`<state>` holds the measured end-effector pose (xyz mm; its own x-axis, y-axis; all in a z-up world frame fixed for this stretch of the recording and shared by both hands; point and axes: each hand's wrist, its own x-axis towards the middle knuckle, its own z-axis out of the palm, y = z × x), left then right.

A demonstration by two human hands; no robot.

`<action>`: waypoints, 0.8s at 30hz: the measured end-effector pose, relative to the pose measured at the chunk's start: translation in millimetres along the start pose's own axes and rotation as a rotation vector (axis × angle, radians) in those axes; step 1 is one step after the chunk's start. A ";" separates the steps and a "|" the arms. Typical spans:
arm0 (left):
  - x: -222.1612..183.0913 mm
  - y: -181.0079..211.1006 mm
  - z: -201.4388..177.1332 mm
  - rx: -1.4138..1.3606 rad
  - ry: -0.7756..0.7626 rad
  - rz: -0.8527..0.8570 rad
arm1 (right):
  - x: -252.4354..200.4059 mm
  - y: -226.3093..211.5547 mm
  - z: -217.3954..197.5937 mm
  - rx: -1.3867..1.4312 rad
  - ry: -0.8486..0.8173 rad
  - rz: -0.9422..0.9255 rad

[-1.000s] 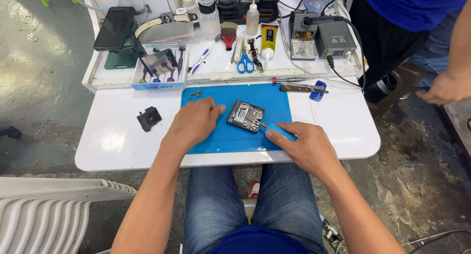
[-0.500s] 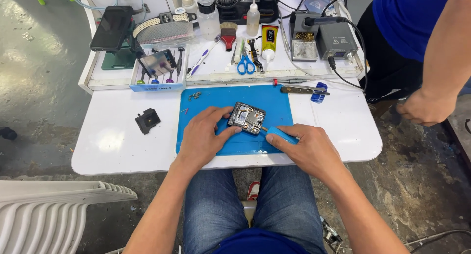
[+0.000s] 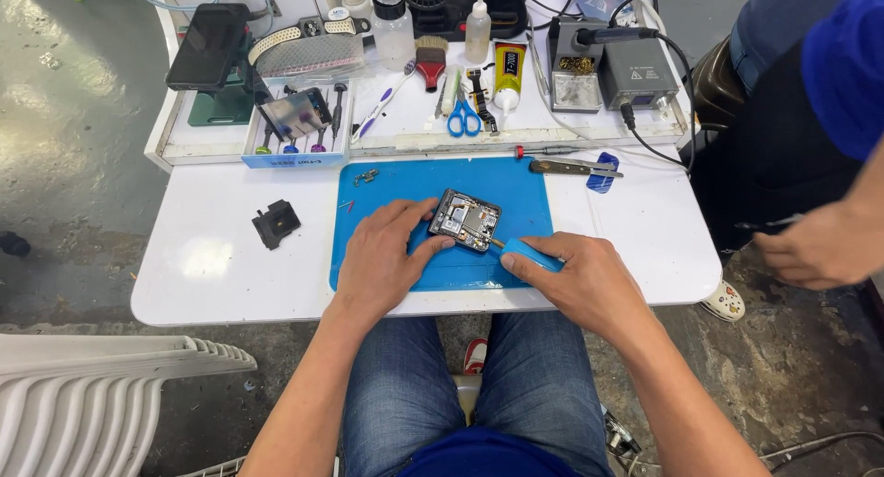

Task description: A person uses a blue prying tool to carefully remove or adjust a circuit board inside a mobile phone at a repair workbench.

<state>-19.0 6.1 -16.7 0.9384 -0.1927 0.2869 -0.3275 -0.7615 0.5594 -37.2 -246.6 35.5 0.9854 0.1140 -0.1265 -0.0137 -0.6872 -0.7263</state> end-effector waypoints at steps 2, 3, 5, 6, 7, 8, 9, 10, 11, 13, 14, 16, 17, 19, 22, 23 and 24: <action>0.0 0.5 0.3 0.004 0.003 -0.002 | 0.9 2.4 1.9 0.005 0.011 0.001; -0.1 0.8 0.5 0.008 0.005 -0.004 | 1.2 3.7 2.8 0.010 0.023 0.003; 0.6 1.3 -0.4 0.006 0.003 0.000 | 1.1 -0.4 2.3 -0.002 0.022 -0.002; -0.4 1.8 -0.5 0.004 -0.003 0.002 | -0.1 -2.0 2.5 -0.013 0.018 -0.004; -1.2 1.5 0.3 0.002 -0.004 0.000 | -0.4 -1.1 2.5 -0.014 0.015 -0.002; -0.9 1.0 0.8 0.009 -0.005 -0.001 | 0.1 -0.6 2.3 -0.005 0.013 -0.010; -0.6 0.5 1.2 0.015 -0.006 -0.003 | 0.6 -0.2 2.0 0.004 0.010 -0.019; 0.1 0.8 1.0 0.015 -0.006 -0.003 | 1.1 0.8 2.2 0.003 0.009 -0.019; 0.8 1.0 0.8 0.017 -0.009 -0.004 | 1.5 1.8 2.5 0.006 0.009 -0.021; -0.2 1.6 -0.1 0.018 -0.014 -0.009 | 0.9 1.7 3.2 0.007 0.005 -0.021; -0.3 2.3 -0.9 0.021 -0.014 -0.007 | 0.4 0.3 2.6 0.003 0.007 -0.023; -0.7 3.0 -1.3 0.021 -0.014 -0.009 | -0.6 -2.1 1.9 -0.003 0.007 -0.026; -1.0 3.1 -1.0 0.021 -0.015 -0.013 | -1.1 -3.2 1.8 -0.004 0.005 -0.029; -1.1 3.4 -1.6 0.021 -0.014 -0.020 | -1.8 -6.0 1.2 -0.006 0.002 -0.034; -0.6 3.8 -2.3 0.015 -0.026 -0.027 | -2.0 -6.4 0.9 -0.004 -0.002 -0.028; -0.8 3.6 -2.0 0.014 -0.022 -0.022 | -1.4 -4.0 1.7 -0.004 0.002 -0.030; -0.7 3.4 -1.7 0.012 -0.018 -0.017 | -0.6 -1.7 2.4 -0.003 0.008 -0.033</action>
<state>-20.9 4.7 -13.6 0.9455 -0.1909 0.2638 -0.3105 -0.7723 0.5542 -38.1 -243.8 35.2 0.9865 0.1314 -0.0973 0.0195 -0.6856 -0.7277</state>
